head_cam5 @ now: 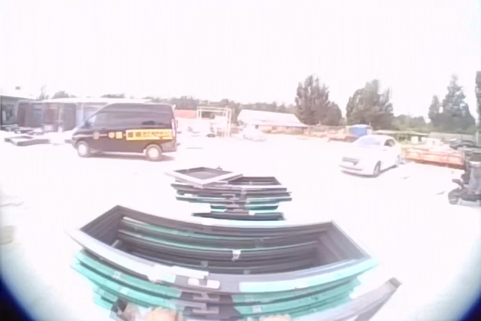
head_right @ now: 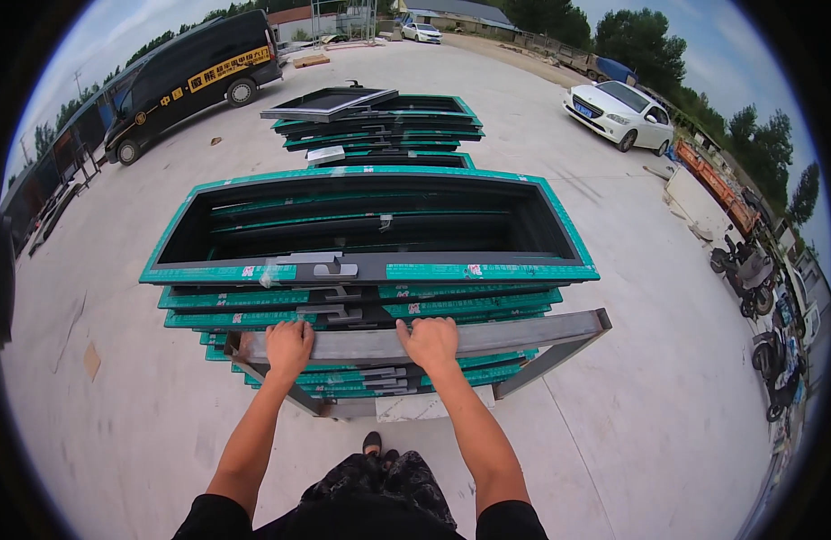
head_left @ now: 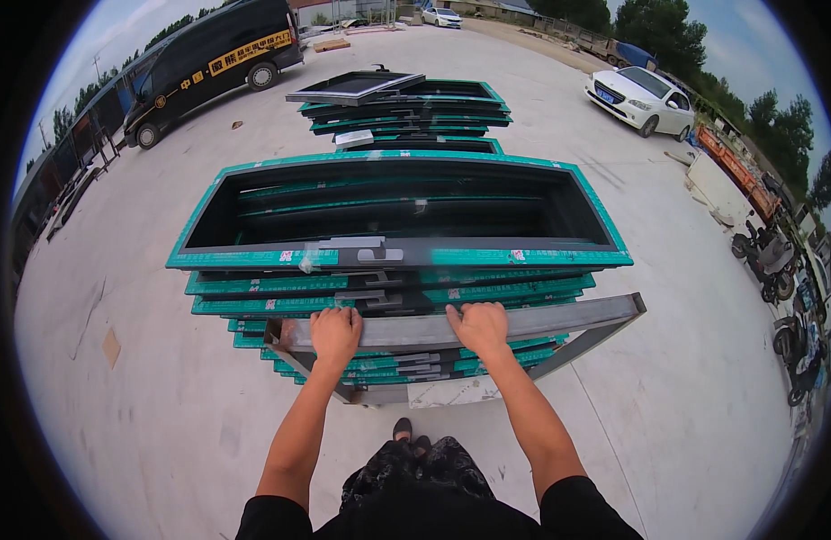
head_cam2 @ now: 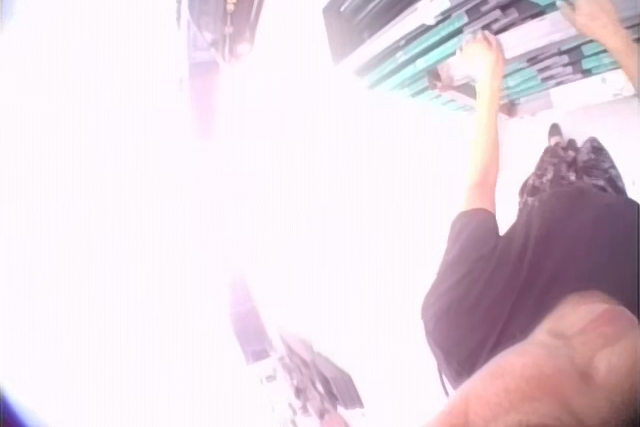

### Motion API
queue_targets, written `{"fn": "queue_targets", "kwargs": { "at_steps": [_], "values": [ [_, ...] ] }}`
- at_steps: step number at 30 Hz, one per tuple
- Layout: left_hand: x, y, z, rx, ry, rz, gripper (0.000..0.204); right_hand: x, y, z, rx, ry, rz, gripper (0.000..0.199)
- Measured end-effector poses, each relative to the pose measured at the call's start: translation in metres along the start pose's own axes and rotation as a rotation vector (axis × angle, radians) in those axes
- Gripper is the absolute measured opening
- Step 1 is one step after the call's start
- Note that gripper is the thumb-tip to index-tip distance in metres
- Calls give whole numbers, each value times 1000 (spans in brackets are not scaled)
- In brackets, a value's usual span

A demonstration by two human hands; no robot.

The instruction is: The person pushes a cart loaded with window frames across a yard, adjusts a fabric cover on a scooter, and unloads the window frames from the cart by hand, leaning them against a truck bed.

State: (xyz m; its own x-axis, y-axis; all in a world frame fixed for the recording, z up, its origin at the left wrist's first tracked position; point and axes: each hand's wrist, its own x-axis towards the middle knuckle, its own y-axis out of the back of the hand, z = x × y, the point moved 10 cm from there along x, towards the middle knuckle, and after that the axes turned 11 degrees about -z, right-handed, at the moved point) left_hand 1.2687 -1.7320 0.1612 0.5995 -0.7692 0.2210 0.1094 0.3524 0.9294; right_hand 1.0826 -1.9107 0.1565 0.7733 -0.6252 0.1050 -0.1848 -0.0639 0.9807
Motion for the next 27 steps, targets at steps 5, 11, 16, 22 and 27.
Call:
{"fn": "queue_targets", "kwargs": {
  "at_steps": [5, 11, 16, 22, 27],
  "values": [
    [27, 93, 118, 28, 90, -335, 42, -22, 169, 79, 92, 78, 71, 46],
    [43, -97, 80, 199, 199, -203, 47, 24, 16, 170, 85, 89, 8, 47],
    [98, -330, -53, 242, 249, -131, 46, 126, -243, 194, 127, 117, -14, 48],
    [119, -564, -236, 178, 436, -172, 47, 219, -533, 164, 205, 173, -115, 48],
    [92, -570, -279, 193, 490, -154, 46, 225, -576, 125, 235, 238, -145, 47]
  ]
}}
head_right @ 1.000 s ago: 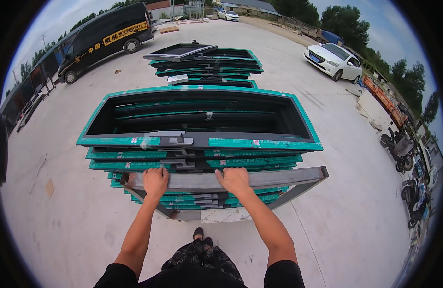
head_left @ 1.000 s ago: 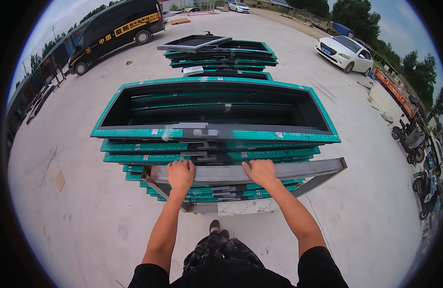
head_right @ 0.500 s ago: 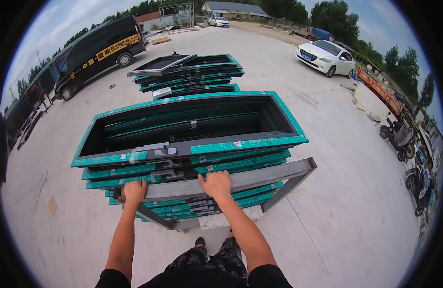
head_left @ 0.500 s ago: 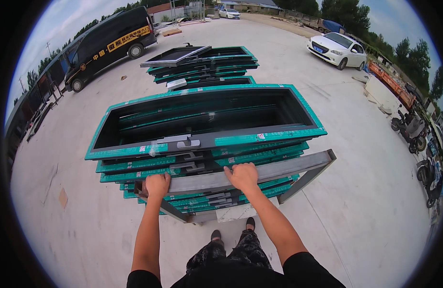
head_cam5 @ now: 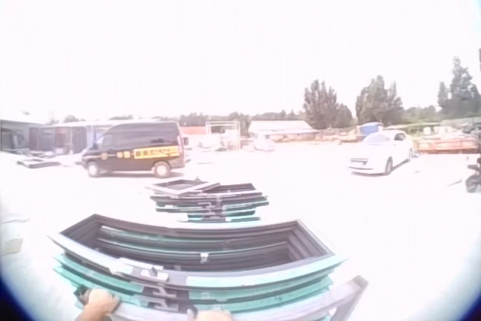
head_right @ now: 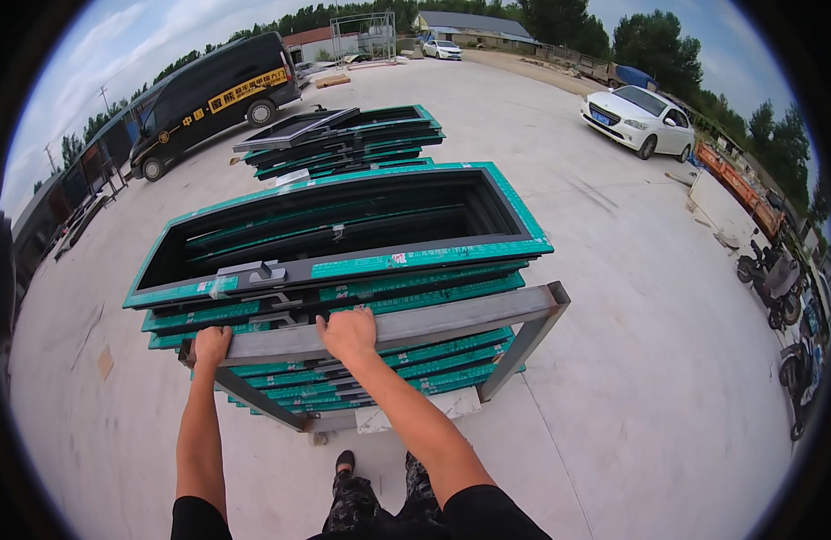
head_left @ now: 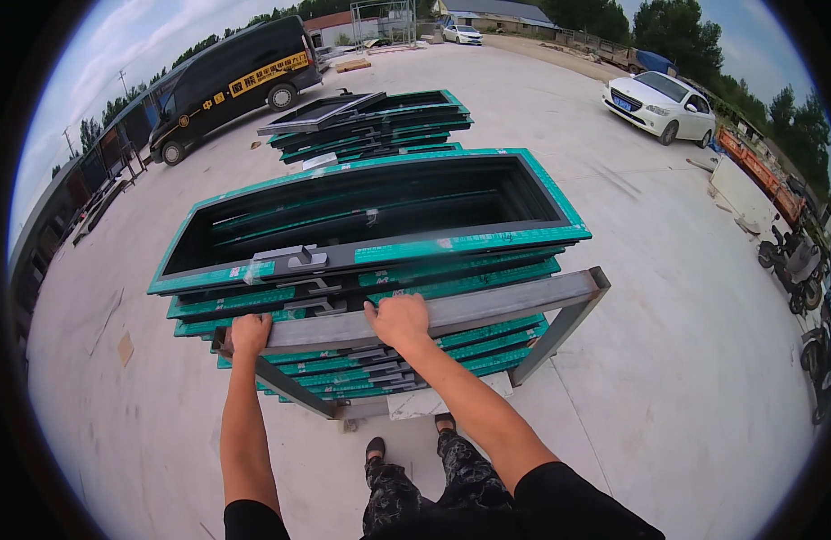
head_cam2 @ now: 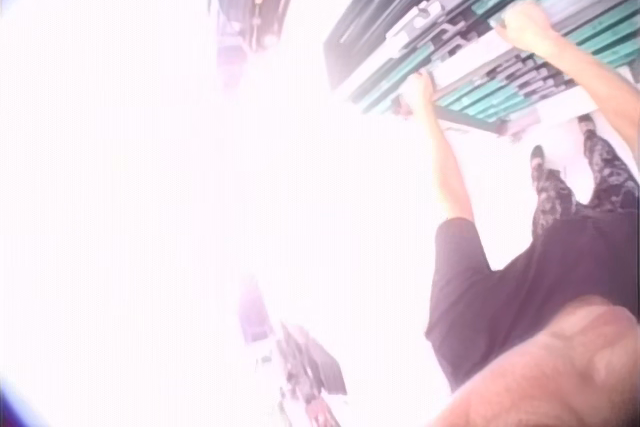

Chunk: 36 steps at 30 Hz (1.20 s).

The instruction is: The person pushes a cart loaded with window frames across a yard, adjusts a fabric cover on a scooter, and unloads the window frames from the cart by hand, leaning them against a truck bed.

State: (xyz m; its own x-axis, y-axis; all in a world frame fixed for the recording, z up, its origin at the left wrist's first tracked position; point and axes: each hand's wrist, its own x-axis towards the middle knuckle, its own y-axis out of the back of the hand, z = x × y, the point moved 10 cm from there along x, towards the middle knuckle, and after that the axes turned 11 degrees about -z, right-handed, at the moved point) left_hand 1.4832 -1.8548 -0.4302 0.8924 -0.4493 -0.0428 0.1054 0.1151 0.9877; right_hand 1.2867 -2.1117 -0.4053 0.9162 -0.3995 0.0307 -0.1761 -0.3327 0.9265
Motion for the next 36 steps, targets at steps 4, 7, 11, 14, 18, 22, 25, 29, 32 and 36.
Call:
{"fn": "queue_targets", "kwargs": {
  "at_steps": [4, 7, 11, 14, 18, 22, 25, 29, 32, 36],
  "values": [
    [-20, 27, -43, -44, 83, 17, 48, 2, 3, -47, 13, 53, -73, 47],
    [-6, 31, -67, -16, 66, 10, 49, 22, -16, -67, 9, 40, -55, 47],
    [-9, 40, -85, -31, 84, 3, 49, 33, -15, -87, -52, 40, -63, 48],
    [-8, 65, -70, -43, 39, 37, 50, 48, 6, -85, -57, 74, -7, 50],
    [-13, 60, -55, 36, 11, 5, 46, 52, 5, -73, -81, 66, 8, 51],
    [-25, 60, -42, 153, -73, -21, 33, 50, 24, -76, -103, 36, -51, 51],
    [-10, 83, -53, 32, 27, -15, 45, 68, 27, -83, -78, 22, -60, 50],
    [14, 88, -46, 45, 23, -34, 43, 81, 50, -84, -112, 51, -42, 48],
    [17, 88, -31, 18, 75, -43, 42, 91, 44, -68, -112, 61, -15, 48],
    [12, 79, -18, 191, -23, -48, 32, 87, 44, -58, -111, 95, -8, 48]
  ]
}}
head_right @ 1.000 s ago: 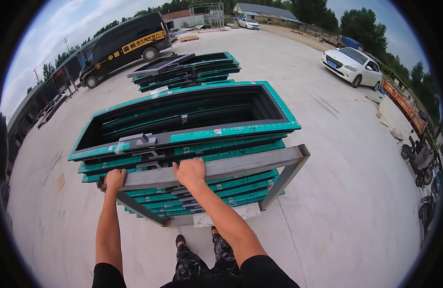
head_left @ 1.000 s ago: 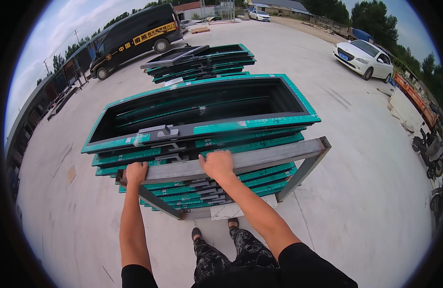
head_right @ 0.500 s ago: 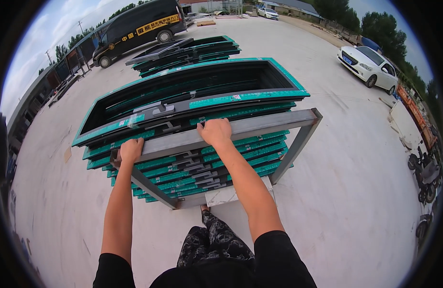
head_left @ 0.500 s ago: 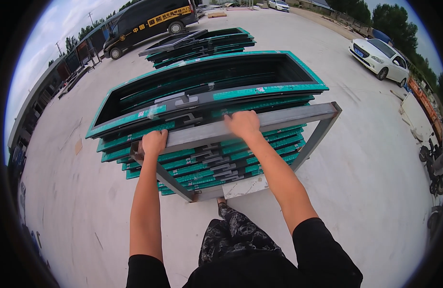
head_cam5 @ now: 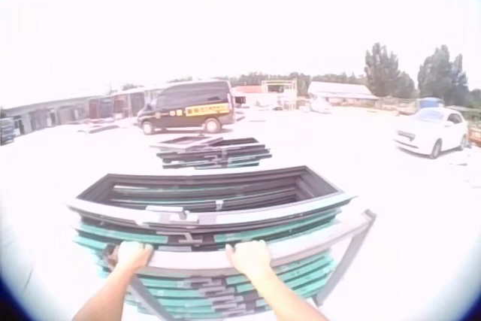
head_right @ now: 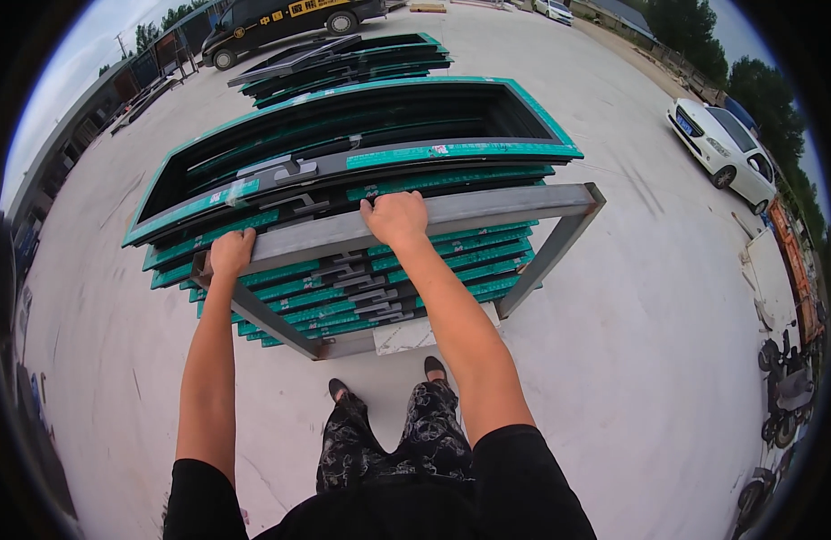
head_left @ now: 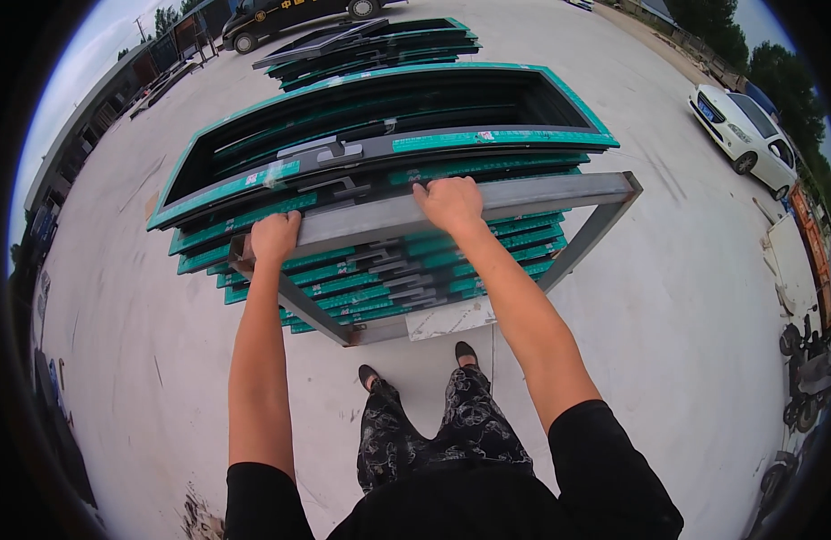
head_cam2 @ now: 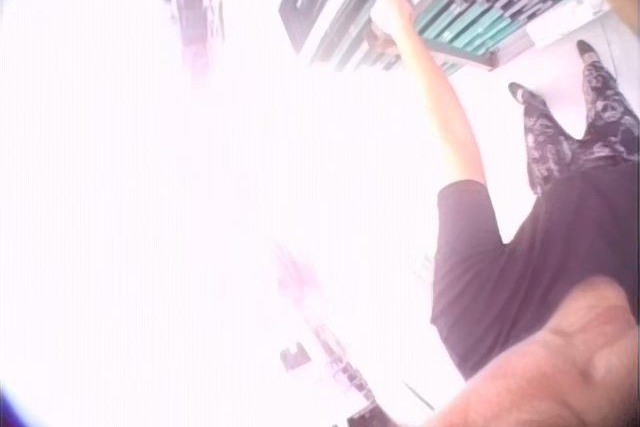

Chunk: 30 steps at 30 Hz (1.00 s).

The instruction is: The person pushes a cart loaded with window frames across a yard, adjusts a fabric cover on a scooter, and unloads the window frames from the cart by hand, leaning them against a truck bed.

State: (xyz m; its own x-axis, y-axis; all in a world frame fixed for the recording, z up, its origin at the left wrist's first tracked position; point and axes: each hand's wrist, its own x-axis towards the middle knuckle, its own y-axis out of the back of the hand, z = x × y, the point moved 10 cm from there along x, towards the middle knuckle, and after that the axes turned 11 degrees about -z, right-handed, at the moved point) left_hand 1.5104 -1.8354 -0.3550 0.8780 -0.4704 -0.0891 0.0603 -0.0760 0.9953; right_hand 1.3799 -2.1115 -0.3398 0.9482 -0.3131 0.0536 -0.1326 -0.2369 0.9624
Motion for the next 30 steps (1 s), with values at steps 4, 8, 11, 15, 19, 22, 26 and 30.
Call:
{"fn": "queue_targets", "kwargs": {
  "at_steps": [4, 8, 11, 15, 19, 22, 26, 30],
  "values": [
    [-4, 19, 4, 102, -54, 26, 20, -3, 20, -8, 13, 7, 38, 48],
    [-17, 40, -18, -63, 23, 13, 30, -1, 23, -28, 0, -27, 6, 48],
    [-29, 20, -34, 0, -89, 129, 40, -17, 10, -48, 2, -10, 22, 48],
    [-18, 32, -38, -53, -43, 89, 21, -19, 25, -50, -33, -46, 46, 49],
    [-18, 55, 21, -27, -179, 133, 33, -37, 58, -4, -22, -124, 97, 49],
    [-22, 30, 83, -133, -107, 68, 41, -63, 60, 63, 4, -150, 32, 46],
    [40, 29, 117, -222, -63, 87, 53, -23, 74, 128, 61, -144, 43, 45],
    [85, 113, 144, -163, 53, 31, 55, 56, 155, 166, 120, -90, -54, 44]
  ]
}}
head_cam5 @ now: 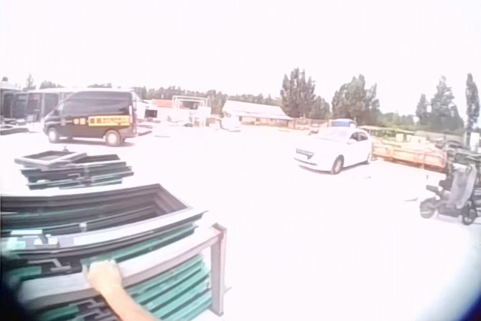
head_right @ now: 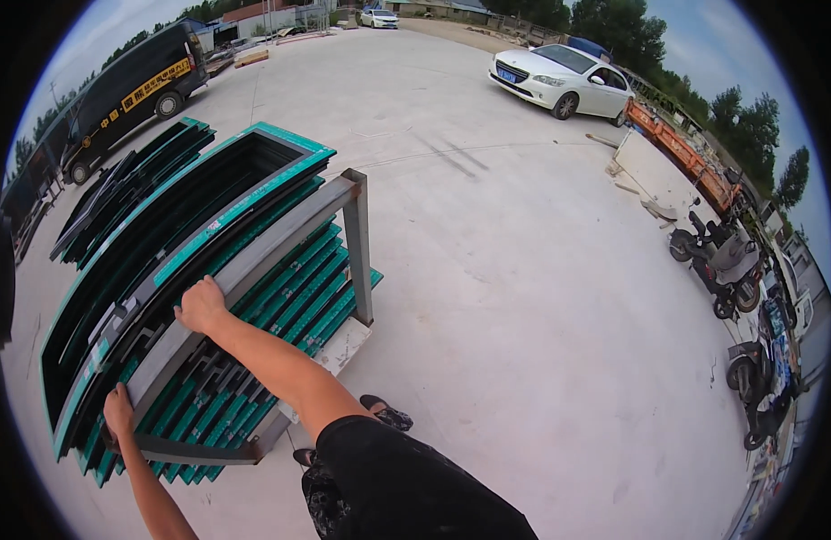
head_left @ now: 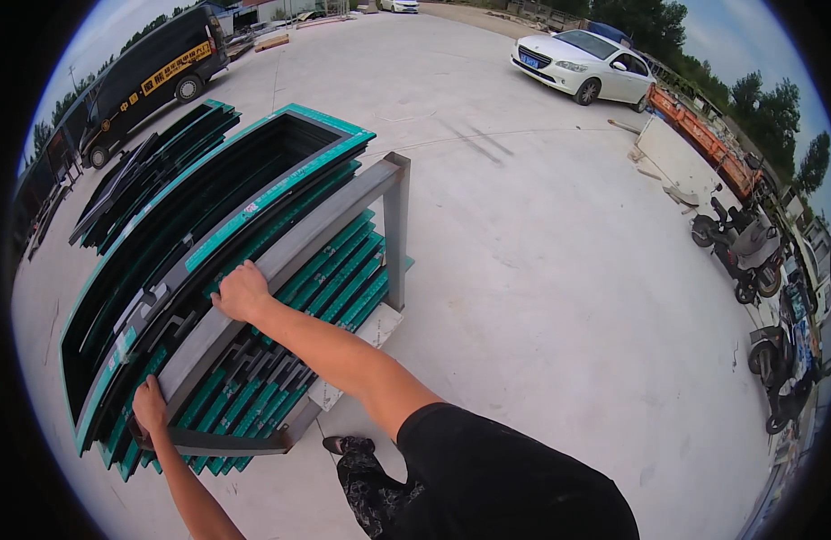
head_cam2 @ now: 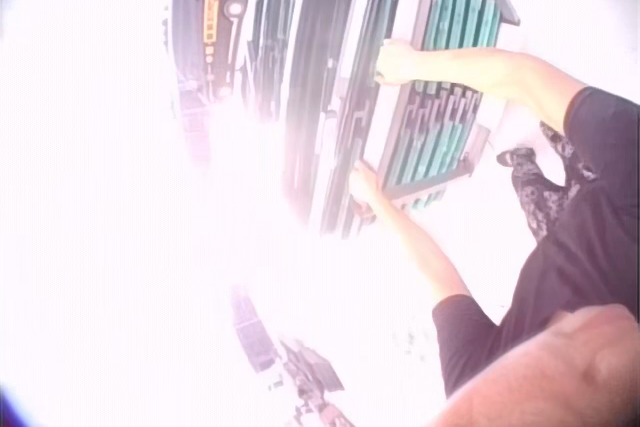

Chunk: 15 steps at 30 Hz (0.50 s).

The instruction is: The person pushes a cart loaded with window frames across a yard, adjusts a fabric cover on a scooter, and unloads the window frames from the cart by hand, leaning them against a truck bed.

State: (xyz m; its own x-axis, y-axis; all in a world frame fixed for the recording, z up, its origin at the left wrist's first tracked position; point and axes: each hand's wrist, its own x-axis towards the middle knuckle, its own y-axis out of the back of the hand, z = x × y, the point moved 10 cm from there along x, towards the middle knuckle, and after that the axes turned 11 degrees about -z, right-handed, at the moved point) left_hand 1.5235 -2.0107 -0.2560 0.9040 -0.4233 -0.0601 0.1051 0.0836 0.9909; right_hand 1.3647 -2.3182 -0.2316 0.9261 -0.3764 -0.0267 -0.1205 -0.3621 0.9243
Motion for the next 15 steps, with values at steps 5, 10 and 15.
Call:
{"fn": "queue_targets", "kwargs": {
  "at_steps": [5, 10, 15],
  "values": [
    [199, 283, 52, -23, -82, 29, 54, 202, 262, -79, -27, -8, -27, 44],
    [294, 419, 85, -30, -28, -24, 53, 312, 388, -112, -7, 25, -19, 44],
    [241, 390, 146, -33, 76, 21, 53, 279, 387, -47, -5, 33, -26, 43]
  ]
}}
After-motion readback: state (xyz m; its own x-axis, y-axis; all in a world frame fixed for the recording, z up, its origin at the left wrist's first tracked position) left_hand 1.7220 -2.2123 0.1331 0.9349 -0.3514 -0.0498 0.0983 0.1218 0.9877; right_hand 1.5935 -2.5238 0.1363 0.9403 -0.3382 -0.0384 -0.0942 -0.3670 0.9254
